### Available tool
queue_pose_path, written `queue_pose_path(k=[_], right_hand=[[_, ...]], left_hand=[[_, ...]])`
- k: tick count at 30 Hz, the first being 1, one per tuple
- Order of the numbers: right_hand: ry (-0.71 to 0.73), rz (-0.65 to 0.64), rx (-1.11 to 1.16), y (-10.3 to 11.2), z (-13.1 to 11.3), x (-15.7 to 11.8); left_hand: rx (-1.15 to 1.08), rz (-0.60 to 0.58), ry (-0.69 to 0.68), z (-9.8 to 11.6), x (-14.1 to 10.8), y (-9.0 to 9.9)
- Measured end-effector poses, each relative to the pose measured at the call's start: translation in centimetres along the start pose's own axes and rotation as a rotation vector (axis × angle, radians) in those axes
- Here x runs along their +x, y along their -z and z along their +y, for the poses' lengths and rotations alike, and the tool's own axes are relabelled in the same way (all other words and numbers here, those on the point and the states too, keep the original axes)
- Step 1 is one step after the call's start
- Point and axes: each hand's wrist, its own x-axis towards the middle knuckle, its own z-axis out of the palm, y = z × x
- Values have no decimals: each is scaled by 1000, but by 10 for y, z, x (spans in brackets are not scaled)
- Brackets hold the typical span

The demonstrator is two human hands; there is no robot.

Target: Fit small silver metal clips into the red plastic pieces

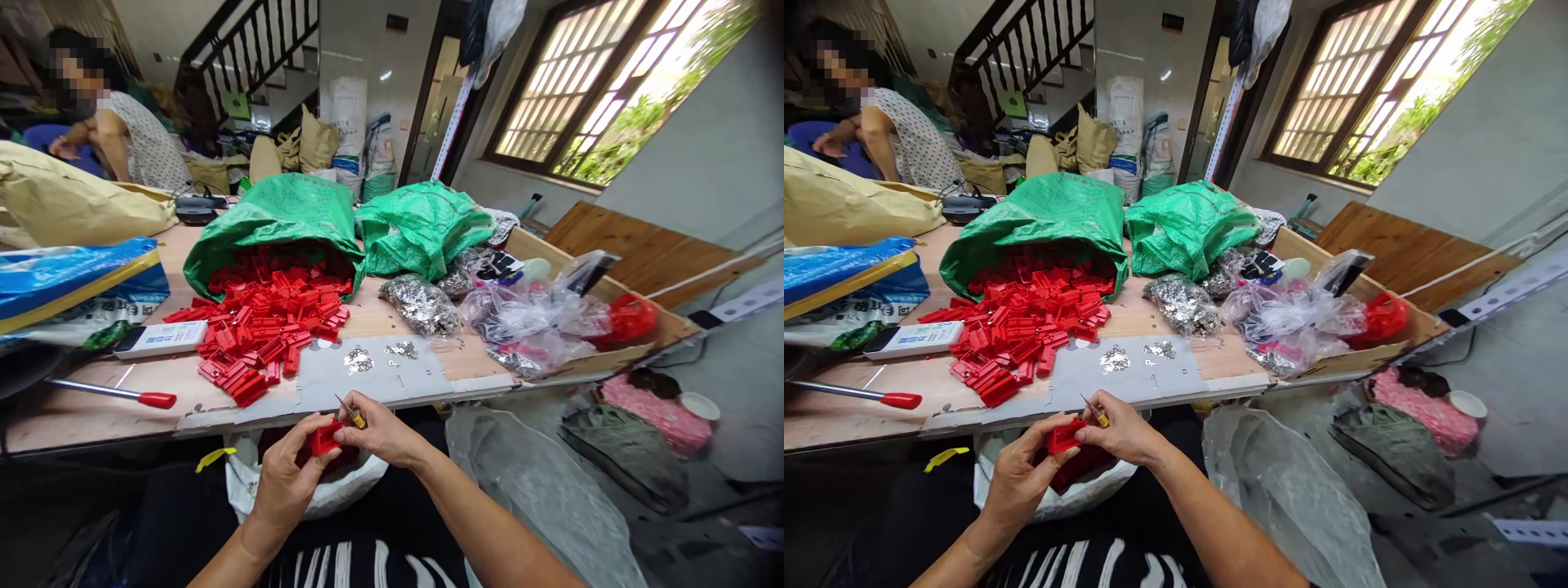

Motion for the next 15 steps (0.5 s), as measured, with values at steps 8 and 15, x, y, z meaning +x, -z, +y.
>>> queue_pose_path(k=[8,15], right_hand=[[-88,-2,146,-8,4,-4],[-135,-70,332,-8,9,-6]], left_hand=[[-33,-40,-3,1,-5,4],[-118,-52,40,-8,-7,2]])
